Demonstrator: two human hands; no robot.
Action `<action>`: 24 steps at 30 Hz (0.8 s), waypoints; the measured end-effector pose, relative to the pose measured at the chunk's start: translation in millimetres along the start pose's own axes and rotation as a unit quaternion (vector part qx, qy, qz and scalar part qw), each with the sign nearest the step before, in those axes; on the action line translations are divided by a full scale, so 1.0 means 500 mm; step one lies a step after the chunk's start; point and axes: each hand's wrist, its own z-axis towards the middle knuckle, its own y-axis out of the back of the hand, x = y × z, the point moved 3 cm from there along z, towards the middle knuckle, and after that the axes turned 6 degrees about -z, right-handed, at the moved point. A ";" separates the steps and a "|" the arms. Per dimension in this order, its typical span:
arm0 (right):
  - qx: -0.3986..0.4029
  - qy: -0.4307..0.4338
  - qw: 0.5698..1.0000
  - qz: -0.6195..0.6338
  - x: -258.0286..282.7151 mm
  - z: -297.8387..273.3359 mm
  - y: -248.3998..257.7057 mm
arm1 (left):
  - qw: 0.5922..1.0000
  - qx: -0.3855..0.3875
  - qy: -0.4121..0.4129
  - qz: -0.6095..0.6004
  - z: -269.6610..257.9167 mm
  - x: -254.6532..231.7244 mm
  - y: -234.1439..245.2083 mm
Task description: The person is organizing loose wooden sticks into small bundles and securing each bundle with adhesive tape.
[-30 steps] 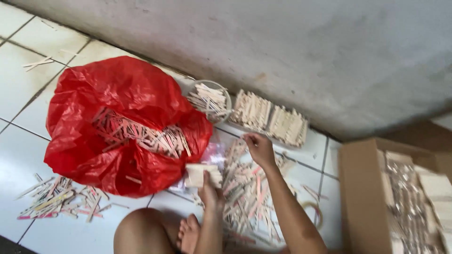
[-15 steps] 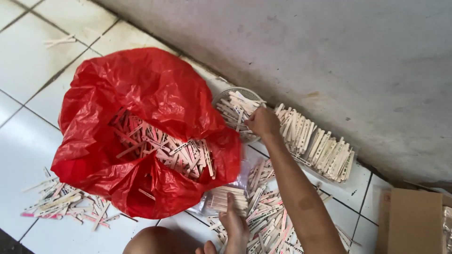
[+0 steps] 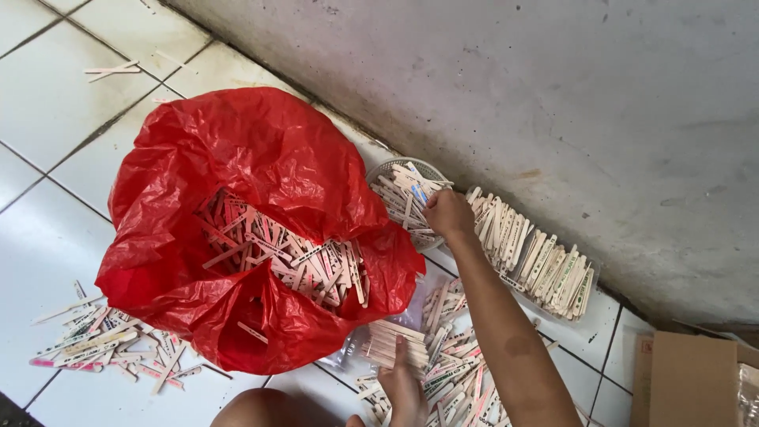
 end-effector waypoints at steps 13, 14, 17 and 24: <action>-0.054 0.016 0.998 0.028 0.024 0.009 0.020 | 0.999 -0.016 0.033 0.031 -0.015 -0.010 -0.014; -0.046 0.016 0.998 0.031 0.028 0.006 0.023 | 0.999 -0.010 0.027 0.028 -0.008 -0.002 -0.010; -0.024 0.031 0.999 0.029 0.027 0.013 0.018 | 0.999 -0.008 0.025 0.028 -0.017 -0.008 -0.014; 0.015 0.082 0.991 0.100 0.010 0.037 0.013 | 0.998 -0.023 0.027 0.043 -0.016 -0.009 -0.016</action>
